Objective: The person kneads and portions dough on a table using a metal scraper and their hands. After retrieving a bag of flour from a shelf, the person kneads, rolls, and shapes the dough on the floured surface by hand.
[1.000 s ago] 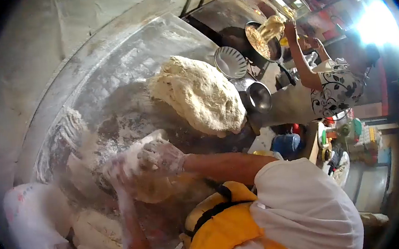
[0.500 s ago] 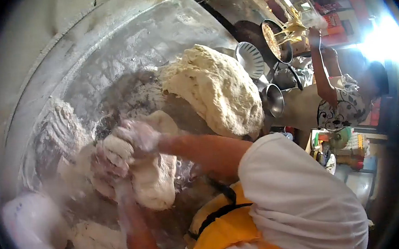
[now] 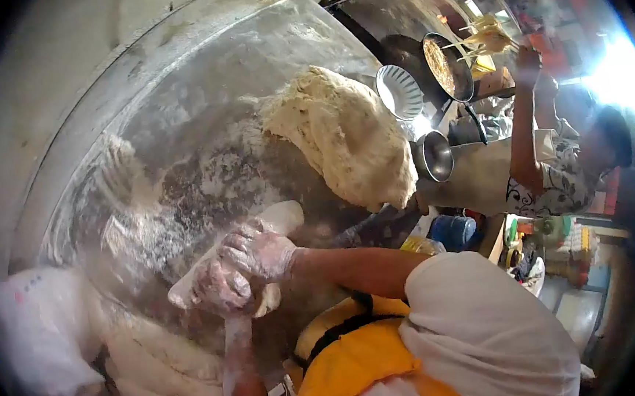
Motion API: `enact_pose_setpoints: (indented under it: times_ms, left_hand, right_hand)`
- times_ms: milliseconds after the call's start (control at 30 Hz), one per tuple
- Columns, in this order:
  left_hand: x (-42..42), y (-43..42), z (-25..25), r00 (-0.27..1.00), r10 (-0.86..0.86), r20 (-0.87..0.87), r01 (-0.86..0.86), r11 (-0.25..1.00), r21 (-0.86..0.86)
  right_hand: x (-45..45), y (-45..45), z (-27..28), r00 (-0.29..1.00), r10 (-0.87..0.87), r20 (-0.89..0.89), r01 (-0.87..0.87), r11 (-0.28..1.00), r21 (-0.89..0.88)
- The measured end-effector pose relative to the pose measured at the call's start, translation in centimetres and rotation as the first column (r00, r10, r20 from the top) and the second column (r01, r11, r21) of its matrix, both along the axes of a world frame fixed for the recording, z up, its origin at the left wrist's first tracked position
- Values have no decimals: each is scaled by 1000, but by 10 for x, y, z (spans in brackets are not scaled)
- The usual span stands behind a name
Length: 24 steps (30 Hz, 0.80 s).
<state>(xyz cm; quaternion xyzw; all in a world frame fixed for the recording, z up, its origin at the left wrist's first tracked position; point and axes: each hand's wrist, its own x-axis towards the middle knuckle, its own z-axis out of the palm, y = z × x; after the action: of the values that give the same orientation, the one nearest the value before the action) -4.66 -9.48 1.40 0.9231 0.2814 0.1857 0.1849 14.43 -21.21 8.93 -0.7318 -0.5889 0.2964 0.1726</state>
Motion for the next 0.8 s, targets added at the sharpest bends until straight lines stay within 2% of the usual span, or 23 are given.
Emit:
enact_pose_setpoints:
  times_ms: [33,67,100,167,300,333,400,467,500,533,600,633,667,700,733,767,800]
  left_hand:
    - [8,6,-1,1000,18,12,-18,1000,-10]
    - [15,13,-3,1000,24,17,-24,1000,-17]
    - [22,21,-4,999,33,23,-33,999,-21]
    - [39,37,-4,999,29,27,-28,999,-33]
    - [75,75,-1,1000,8,21,-7,999,-48]
    - [83,84,2,1000,-1,8,1,999,-48]
    - [97,101,10,995,-50,-87,41,994,-105]
    - [105,121,22,961,-121,-248,64,972,-228]
    - [101,129,26,929,-163,-333,68,958,-279]
    - [93,133,30,887,-217,-407,118,960,-253]
    - [50,126,14,848,-230,-478,313,944,100]
    - [37,117,25,841,-203,-502,382,879,285]
    - [32,82,23,907,-147,-394,168,986,19]
    - [32,47,35,951,-47,-306,-40,961,-272]
    - [18,17,33,950,-51,-309,-38,960,-276]
    - [-3,-16,24,975,-7,-220,-6,998,-57]
    - [-17,-41,18,991,22,-132,-12,997,76]
  right_hand:
    - [4,10,-11,998,-39,-49,36,998,-57]
    - [13,19,-23,999,35,15,-36,999,22]
    - [21,30,-29,999,31,9,-31,999,8]
    - [33,53,-36,998,-40,55,36,997,65]
    - [56,95,-33,991,-133,9,134,990,-48]
    - [59,96,-27,978,-201,62,201,980,-5]
    - [66,105,-22,984,-178,-12,177,983,-39]
    - [55,90,-13,989,-150,-13,150,989,-13]
    - [47,79,-9,984,-170,51,167,984,70]
    - [37,66,5,975,-194,105,178,973,146]
    - [20,24,26,988,-58,144,13,956,292]
    - [18,5,33,984,13,178,-77,930,359]
    - [17,-8,38,995,46,86,-66,966,248]
    - [16,-14,43,998,68,-10,-66,989,133]
    - [15,-13,51,999,31,12,-32,991,128]
    - [15,-17,63,997,33,65,-36,998,44]
    - [10,-19,57,988,79,135,-90,993,78]
